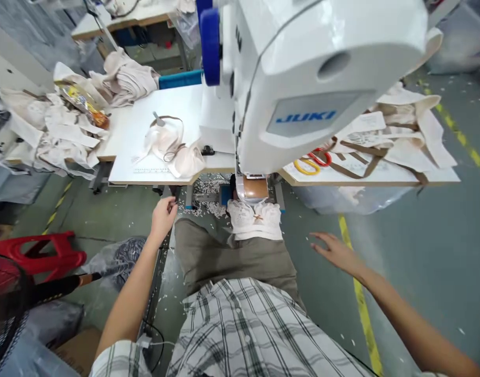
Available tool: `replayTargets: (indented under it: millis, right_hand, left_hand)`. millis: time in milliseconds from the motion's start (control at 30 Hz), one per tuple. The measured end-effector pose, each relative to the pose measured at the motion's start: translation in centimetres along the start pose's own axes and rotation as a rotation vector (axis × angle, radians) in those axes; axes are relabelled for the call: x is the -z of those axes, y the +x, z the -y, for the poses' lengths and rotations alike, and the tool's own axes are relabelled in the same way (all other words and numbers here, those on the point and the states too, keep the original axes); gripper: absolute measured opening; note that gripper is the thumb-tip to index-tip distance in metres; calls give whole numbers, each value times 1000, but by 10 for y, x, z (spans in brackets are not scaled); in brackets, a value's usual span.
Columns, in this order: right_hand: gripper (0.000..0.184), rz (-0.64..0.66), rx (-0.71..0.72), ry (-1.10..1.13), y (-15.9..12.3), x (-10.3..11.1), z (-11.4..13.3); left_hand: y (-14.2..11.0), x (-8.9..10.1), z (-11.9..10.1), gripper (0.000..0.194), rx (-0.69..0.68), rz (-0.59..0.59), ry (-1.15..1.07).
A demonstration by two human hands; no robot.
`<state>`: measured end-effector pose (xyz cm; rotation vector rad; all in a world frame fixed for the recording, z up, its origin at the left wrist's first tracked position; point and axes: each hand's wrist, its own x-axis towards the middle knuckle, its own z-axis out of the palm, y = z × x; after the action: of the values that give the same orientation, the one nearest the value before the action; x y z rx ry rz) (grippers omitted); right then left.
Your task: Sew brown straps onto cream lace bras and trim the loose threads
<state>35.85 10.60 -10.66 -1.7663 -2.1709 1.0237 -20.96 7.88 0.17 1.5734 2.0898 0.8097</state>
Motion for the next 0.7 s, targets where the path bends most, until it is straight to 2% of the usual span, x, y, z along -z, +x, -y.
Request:
replayTargets:
  millis: [67,133,200,267,333,400,467,533,600,633,700]
  right_hand:
    - [32,17,21,36,5,-11,15]
    - [36,54,47,80,9,-15,37]
    - [37,115,69,123,13,-13,63]
    - [37,180,72,176,14,-10,88]
    - [37,234,56,292,12,-13,114]
    - [38,323,25,541,9,-27,142]
    - [45,504,-35,909,6,-55,175]
    - [60,792,-123,1261,6,-89,215]
    - [78,1087,-170,1409,12,-122,257]
    - [82,1166,-174,1463,17,-135,278]
    - [85,1218,-172,1591,34,-153,320]
  left_hand:
    - [33,10,-22,54,-97,-76,51]
    - [64,14,-45,64,-206,-74,90]
    - [83,12,-64,46,-246,1,56]
    - [82,7,-77,25,-238,66,-15]
    - [60,4,-85,30,-227,62,-80]
    - [22,6,-93,38,-204,9,-177]
    - [-20,11,-103,45,-180,-69,-362]
    - [-57,18,-112,46,-104,-137,-632]
    - [-82,26,-115,44,-8,-227,-844]
    - [-89,31,-113,43,26,-281,-897]
    - [-94,41,-103,42,52,-364,-909]
